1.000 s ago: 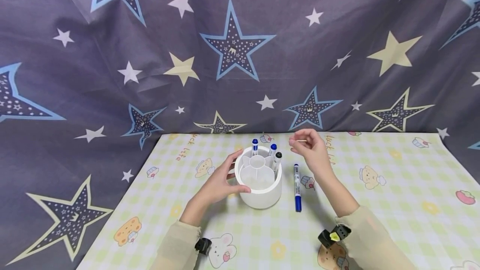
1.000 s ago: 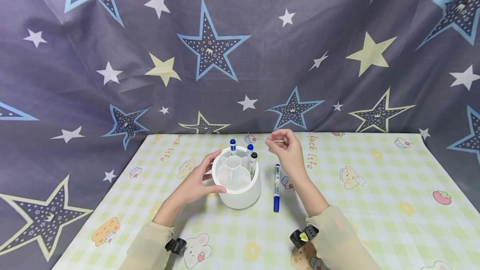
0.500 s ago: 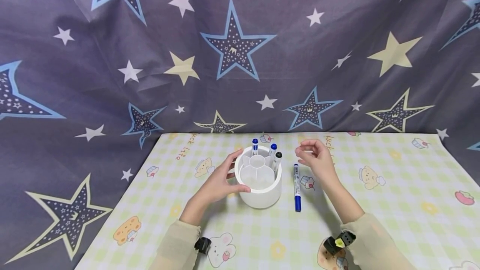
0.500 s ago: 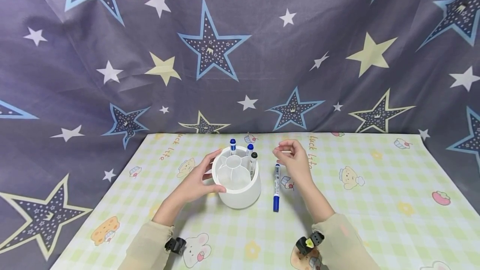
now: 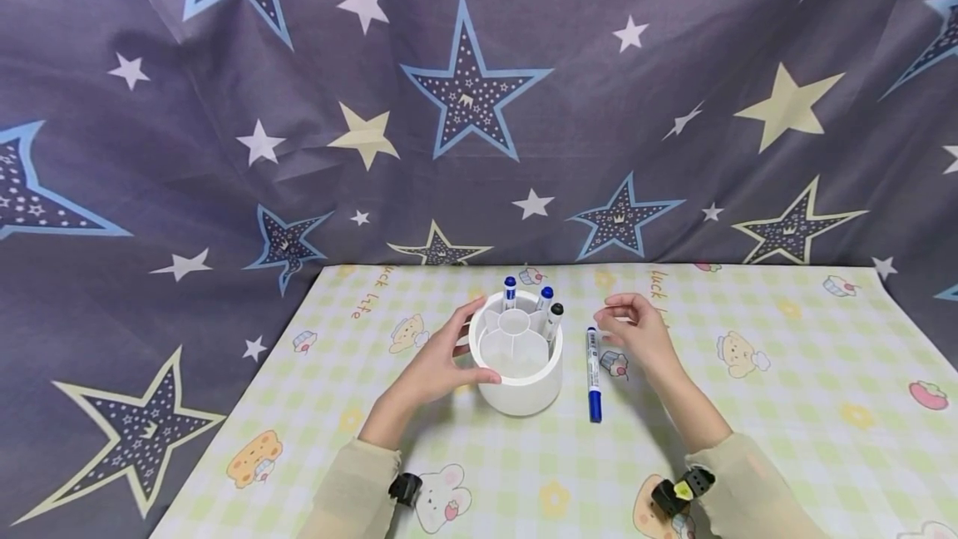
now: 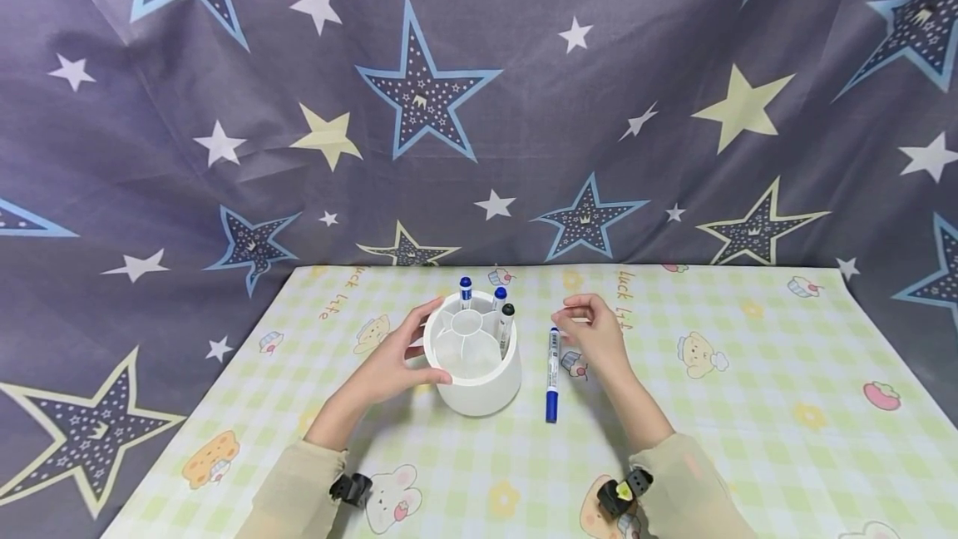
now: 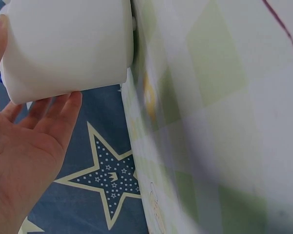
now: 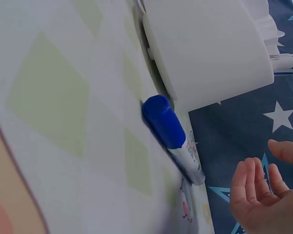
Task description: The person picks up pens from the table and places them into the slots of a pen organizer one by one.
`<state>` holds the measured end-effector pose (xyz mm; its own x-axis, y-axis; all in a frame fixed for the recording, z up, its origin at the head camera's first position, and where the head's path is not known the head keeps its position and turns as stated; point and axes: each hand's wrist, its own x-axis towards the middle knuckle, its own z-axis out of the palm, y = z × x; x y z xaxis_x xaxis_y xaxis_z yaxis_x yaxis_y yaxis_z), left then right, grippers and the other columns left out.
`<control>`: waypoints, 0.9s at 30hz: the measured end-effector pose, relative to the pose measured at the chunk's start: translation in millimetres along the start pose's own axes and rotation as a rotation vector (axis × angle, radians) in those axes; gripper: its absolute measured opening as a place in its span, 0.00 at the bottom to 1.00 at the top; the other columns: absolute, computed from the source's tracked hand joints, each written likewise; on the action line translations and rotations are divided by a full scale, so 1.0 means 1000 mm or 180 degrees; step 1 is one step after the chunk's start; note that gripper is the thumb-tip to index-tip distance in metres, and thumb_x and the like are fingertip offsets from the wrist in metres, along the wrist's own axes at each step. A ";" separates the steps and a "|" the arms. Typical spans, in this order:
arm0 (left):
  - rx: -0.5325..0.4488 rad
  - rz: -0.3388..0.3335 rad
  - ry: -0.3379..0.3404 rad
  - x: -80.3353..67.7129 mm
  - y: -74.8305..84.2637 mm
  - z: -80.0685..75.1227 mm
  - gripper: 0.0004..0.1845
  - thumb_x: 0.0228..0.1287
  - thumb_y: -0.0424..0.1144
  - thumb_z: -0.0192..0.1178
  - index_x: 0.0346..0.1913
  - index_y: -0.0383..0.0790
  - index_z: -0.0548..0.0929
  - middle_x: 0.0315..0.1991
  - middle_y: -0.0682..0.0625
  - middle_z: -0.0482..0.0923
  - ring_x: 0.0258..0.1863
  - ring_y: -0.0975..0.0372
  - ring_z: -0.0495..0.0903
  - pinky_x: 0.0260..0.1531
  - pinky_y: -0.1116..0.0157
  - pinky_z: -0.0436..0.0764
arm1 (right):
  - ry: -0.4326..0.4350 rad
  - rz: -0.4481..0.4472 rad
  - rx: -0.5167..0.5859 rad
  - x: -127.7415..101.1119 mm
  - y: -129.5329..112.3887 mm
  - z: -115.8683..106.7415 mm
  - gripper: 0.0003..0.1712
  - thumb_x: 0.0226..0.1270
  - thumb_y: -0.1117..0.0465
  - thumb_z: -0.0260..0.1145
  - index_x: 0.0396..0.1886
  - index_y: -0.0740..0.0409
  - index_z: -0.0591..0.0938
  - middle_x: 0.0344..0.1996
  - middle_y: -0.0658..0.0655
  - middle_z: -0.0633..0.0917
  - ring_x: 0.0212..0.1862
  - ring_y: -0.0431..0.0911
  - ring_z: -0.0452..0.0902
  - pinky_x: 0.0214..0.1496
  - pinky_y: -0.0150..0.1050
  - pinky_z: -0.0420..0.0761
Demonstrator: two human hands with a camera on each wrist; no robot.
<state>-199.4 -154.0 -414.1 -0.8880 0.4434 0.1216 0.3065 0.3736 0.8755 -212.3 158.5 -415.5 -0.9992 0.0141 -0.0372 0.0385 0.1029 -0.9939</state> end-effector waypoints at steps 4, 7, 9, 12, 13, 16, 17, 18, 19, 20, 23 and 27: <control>0.0016 -0.0010 0.0007 -0.001 0.000 0.000 0.58 0.48 0.39 0.79 0.79 0.46 0.53 0.76 0.47 0.60 0.72 0.50 0.67 0.70 0.53 0.75 | -0.0061 0.0077 -0.0077 0.000 0.004 0.000 0.24 0.69 0.67 0.62 0.60 0.72 0.68 0.42 0.57 0.83 0.38 0.33 0.80 0.45 0.33 0.89; 0.0037 -0.0013 0.0008 -0.001 0.000 0.000 0.58 0.48 0.39 0.79 0.79 0.47 0.53 0.76 0.47 0.61 0.72 0.50 0.67 0.69 0.52 0.75 | -0.0116 0.0157 -0.0090 0.000 0.007 -0.001 0.25 0.68 0.68 0.63 0.61 0.72 0.67 0.44 0.59 0.83 0.37 0.34 0.80 0.44 0.31 0.89; 0.0035 -0.0010 0.0007 -0.001 0.000 0.000 0.58 0.48 0.39 0.79 0.79 0.46 0.53 0.76 0.47 0.61 0.72 0.50 0.67 0.69 0.52 0.75 | -0.0155 0.0219 -0.0084 0.000 0.009 0.000 0.26 0.68 0.68 0.63 0.62 0.72 0.67 0.44 0.59 0.82 0.37 0.36 0.81 0.44 0.32 0.89; 0.0041 -0.0014 0.0013 -0.002 0.000 0.000 0.58 0.48 0.39 0.79 0.79 0.47 0.53 0.76 0.47 0.61 0.72 0.50 0.67 0.69 0.52 0.75 | -0.0234 0.0313 -0.0109 0.001 0.012 0.000 0.27 0.68 0.67 0.63 0.63 0.71 0.67 0.44 0.57 0.81 0.37 0.38 0.82 0.43 0.33 0.89; 0.0041 -0.0018 0.0013 -0.002 0.000 0.000 0.58 0.48 0.39 0.79 0.79 0.47 0.53 0.76 0.47 0.61 0.72 0.50 0.67 0.69 0.52 0.75 | -0.0260 0.0339 -0.0132 0.001 0.013 0.001 0.27 0.67 0.67 0.63 0.63 0.71 0.67 0.43 0.56 0.80 0.37 0.39 0.82 0.42 0.33 0.89; 0.0052 -0.0025 0.0013 -0.001 0.000 -0.001 0.58 0.48 0.39 0.79 0.79 0.48 0.53 0.76 0.47 0.61 0.72 0.50 0.67 0.70 0.53 0.75 | -0.0329 0.0411 -0.0248 0.002 0.016 0.002 0.27 0.67 0.67 0.63 0.63 0.70 0.67 0.39 0.54 0.79 0.32 0.40 0.80 0.37 0.32 0.88; 0.0052 -0.0028 0.0013 -0.001 0.000 -0.001 0.58 0.48 0.39 0.79 0.79 0.48 0.53 0.76 0.47 0.61 0.72 0.50 0.67 0.70 0.53 0.75 | -0.0352 0.0433 -0.0280 0.002 0.016 0.002 0.27 0.67 0.67 0.63 0.63 0.70 0.66 0.37 0.54 0.79 0.30 0.40 0.79 0.35 0.32 0.87; 0.0055 -0.0028 0.0015 0.000 0.001 -0.001 0.58 0.48 0.39 0.79 0.79 0.48 0.53 0.76 0.47 0.61 0.72 0.50 0.67 0.70 0.53 0.75 | -0.0369 0.0456 -0.0310 0.002 0.017 0.003 0.28 0.67 0.67 0.64 0.63 0.70 0.66 0.36 0.54 0.79 0.29 0.40 0.79 0.34 0.31 0.87; 0.0051 -0.0030 0.0010 0.000 0.001 -0.001 0.58 0.48 0.39 0.79 0.79 0.48 0.53 0.76 0.47 0.61 0.72 0.50 0.67 0.70 0.53 0.75 | -0.0376 0.0488 -0.0345 0.003 0.018 0.004 0.28 0.67 0.67 0.65 0.63 0.70 0.66 0.36 0.54 0.79 0.28 0.40 0.79 0.33 0.31 0.87; 0.0058 -0.0028 0.0006 0.000 0.001 0.000 0.58 0.48 0.39 0.79 0.79 0.48 0.53 0.76 0.47 0.61 0.72 0.50 0.67 0.70 0.53 0.75 | -0.0386 0.0521 -0.0376 0.003 0.019 0.004 0.29 0.67 0.66 0.66 0.63 0.70 0.66 0.35 0.54 0.79 0.27 0.39 0.78 0.32 0.31 0.87; 0.0051 -0.0028 0.0003 0.000 0.001 0.000 0.58 0.48 0.40 0.79 0.79 0.48 0.53 0.76 0.47 0.61 0.72 0.50 0.67 0.70 0.53 0.75 | -0.0410 0.0600 -0.0471 0.005 0.022 0.006 0.32 0.65 0.65 0.69 0.63 0.71 0.66 0.36 0.55 0.79 0.28 0.39 0.79 0.32 0.32 0.88; 0.0019 -0.0024 -0.0002 0.000 0.001 0.001 0.58 0.48 0.39 0.79 0.79 0.48 0.53 0.76 0.47 0.60 0.72 0.49 0.67 0.70 0.52 0.74 | -0.0394 0.0569 -0.0769 0.009 0.025 0.007 0.32 0.62 0.66 0.71 0.61 0.71 0.67 0.34 0.55 0.79 0.27 0.41 0.78 0.28 0.33 0.86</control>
<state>-199.0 -153.3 -413.9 -0.8901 0.4411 0.1148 0.3019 0.3817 0.8736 -220.7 154.1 -441.5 -0.9695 -0.0664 -0.2361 0.2000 0.3429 -0.9178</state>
